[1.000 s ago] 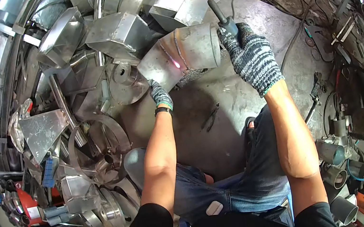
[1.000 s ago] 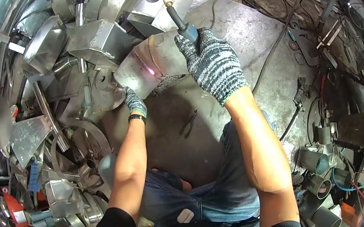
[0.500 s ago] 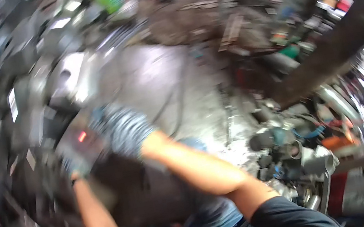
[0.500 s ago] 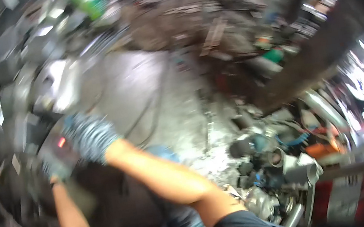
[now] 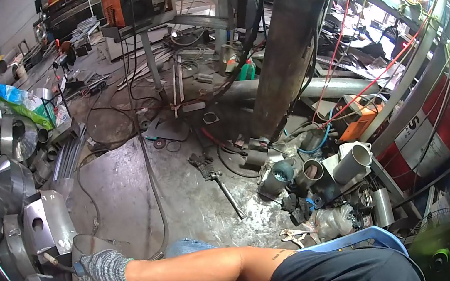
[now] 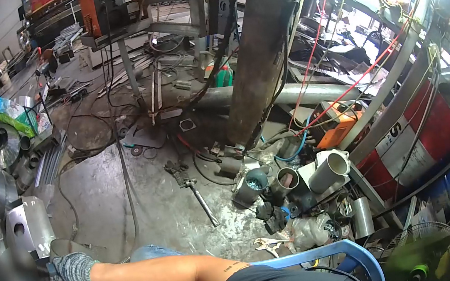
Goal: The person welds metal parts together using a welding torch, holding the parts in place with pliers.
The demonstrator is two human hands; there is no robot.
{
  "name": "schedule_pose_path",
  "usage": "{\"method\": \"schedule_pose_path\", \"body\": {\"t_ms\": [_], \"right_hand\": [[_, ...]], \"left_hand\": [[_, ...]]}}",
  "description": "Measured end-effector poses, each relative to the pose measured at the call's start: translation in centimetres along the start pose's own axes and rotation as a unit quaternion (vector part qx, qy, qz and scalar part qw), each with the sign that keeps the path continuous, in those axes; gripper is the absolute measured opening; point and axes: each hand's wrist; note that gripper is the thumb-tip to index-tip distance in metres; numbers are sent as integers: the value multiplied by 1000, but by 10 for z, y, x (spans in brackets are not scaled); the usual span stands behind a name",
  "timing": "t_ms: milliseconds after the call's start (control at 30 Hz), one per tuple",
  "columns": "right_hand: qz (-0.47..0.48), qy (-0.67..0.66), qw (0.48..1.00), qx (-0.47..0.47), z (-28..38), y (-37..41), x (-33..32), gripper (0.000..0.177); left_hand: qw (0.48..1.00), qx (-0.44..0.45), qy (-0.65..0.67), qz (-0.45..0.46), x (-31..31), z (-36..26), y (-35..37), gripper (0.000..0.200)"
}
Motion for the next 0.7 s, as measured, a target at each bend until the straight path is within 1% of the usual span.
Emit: {"method": "schedule_pose_path", "body": {"t_ms": [67,133,167,200,233,267,300,367,400,433,500,533,567,633,667,700], "right_hand": [[-20,2,1000,-11,1,2,0,41],[-16,20,999,-42,5,8,-4,42],[-30,25,998,-47,5,4,-5,42],[6,31,999,-15,4,2,-5,41],[46,27,998,25,5,6,2,41],[45,-6,999,31,5,5,6,40],[39,-2,999,34,3,2,14,40],[5,21,1000,5,0,-3,30,38],[17,-12,999,31,0,-4,29,36],[3,-12,999,30,-1,-6,33,36],[-91,30,995,16,-10,-6,49,33],[-125,20,992,-17,-17,-12,50,29],[-128,16,991,-19,-23,-14,56,29],[-61,-16,998,13,-17,-1,18,25],[-84,-29,996,10,-24,-5,24,23],[-83,-32,996,8,-29,-5,27,23]], "left_hand": [[1000,0,9,-10,-25,7,18,61],[1000,7,14,-9,-51,13,26,61],[1000,17,18,-7,-62,14,19,61],[999,25,26,-8,-69,18,13,61],[999,20,34,-5,-75,22,23,61],[999,16,44,-2,-77,26,33,61],[998,16,54,-1,-76,23,37,61],[997,22,70,11,-79,13,31,61],[996,30,78,17,-80,8,20,61],[996,34,81,24,-88,7,15,61],[995,36,87,29,-106,3,13,61],[995,35,90,30,-115,2,15,61],[995,30,92,28,-127,3,24,61],[995,17,95,15,-153,1,50,61],[995,12,100,9,-163,3,62,61],[995,6,104,3,-173,3,74,61]]}}
Point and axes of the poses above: each hand's wrist, its own y-axis away from the middle knuckle, its own x-axis out of the palm, z = x × y, and after that the axes turned 13 degrees about x, right-handed
